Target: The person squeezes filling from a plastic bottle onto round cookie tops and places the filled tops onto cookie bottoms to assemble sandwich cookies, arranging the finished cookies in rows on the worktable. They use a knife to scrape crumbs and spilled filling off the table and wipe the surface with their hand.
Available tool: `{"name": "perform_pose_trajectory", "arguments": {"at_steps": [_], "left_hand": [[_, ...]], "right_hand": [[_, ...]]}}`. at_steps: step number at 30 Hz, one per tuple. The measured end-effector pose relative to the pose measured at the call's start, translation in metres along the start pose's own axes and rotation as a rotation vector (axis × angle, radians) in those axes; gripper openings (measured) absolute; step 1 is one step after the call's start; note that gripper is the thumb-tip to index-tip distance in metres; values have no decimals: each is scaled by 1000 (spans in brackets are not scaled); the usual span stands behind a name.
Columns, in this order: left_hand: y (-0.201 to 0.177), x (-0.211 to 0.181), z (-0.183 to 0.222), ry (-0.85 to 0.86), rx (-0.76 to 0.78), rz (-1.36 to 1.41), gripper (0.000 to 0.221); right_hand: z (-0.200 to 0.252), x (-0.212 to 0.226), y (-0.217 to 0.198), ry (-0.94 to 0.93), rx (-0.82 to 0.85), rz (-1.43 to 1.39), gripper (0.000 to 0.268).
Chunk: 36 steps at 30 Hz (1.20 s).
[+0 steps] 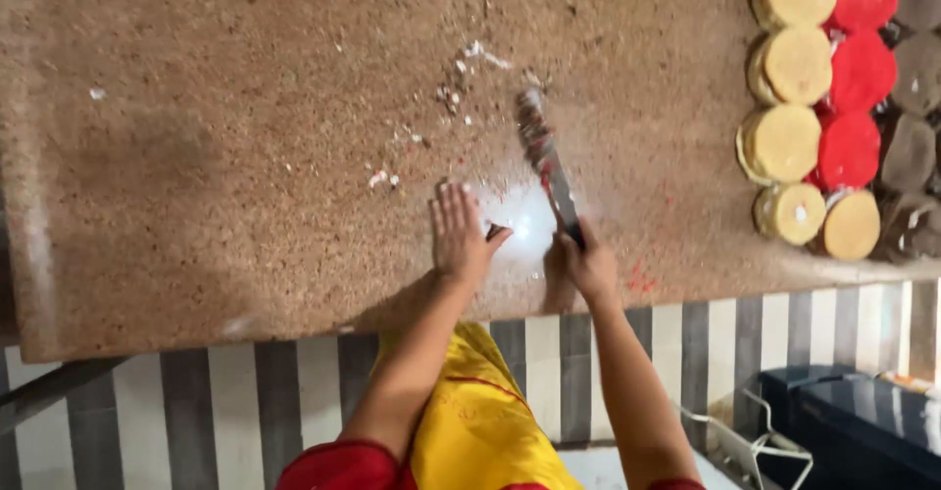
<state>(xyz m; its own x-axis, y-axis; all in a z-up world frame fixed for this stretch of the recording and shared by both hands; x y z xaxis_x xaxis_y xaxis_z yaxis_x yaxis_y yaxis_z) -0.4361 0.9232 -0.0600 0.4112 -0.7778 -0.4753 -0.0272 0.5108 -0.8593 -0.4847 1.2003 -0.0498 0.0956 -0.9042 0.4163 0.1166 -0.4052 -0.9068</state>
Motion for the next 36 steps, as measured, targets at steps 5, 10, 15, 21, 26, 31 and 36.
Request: {"name": "perform_pose_trajectory", "arguments": {"at_steps": [5, 10, 15, 21, 26, 31, 36], "left_hand": [[-69, 53, -49, -238, -23, -61, 117], [-91, 81, -58, -257, -211, -134, 129], [-78, -11, -168, -201, 75, -91, 129], [-54, -87, -191, 343, 257, 157, 113], [-73, -2, -189, 137, 20, 274, 75], [-130, 111, -291, -165, -241, 119, 88], [-119, 63, -344, -44, -252, -44, 89]], "right_hand": [[-62, -42, -69, -144, -269, -143, 32], [-91, -33, -33, 57, -48, 26, 36], [-108, 5, -7, -219, 27, -26, 44], [-285, -52, -39, -70, -150, -176, 39], [-379, 37, -42, 62, 278, 194, 44], [-345, 63, -14, -577, 416, 277, 47], [-234, 1, -35, -972, 378, 249, 48]]}}
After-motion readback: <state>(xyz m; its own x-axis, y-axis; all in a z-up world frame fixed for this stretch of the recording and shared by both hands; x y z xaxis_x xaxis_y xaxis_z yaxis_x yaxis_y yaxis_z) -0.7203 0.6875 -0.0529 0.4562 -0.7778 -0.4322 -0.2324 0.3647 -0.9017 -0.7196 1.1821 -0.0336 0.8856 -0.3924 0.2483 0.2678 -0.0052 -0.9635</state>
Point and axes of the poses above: each hand's wrist, its own z-axis away from the middle knuckle, its own y-axis out of the palm, x = y × z, the point moved 6 cm from there along -z, towards the middle knuckle, and after that the axes turned 9 degrees about -y, right-handed, at the moved point
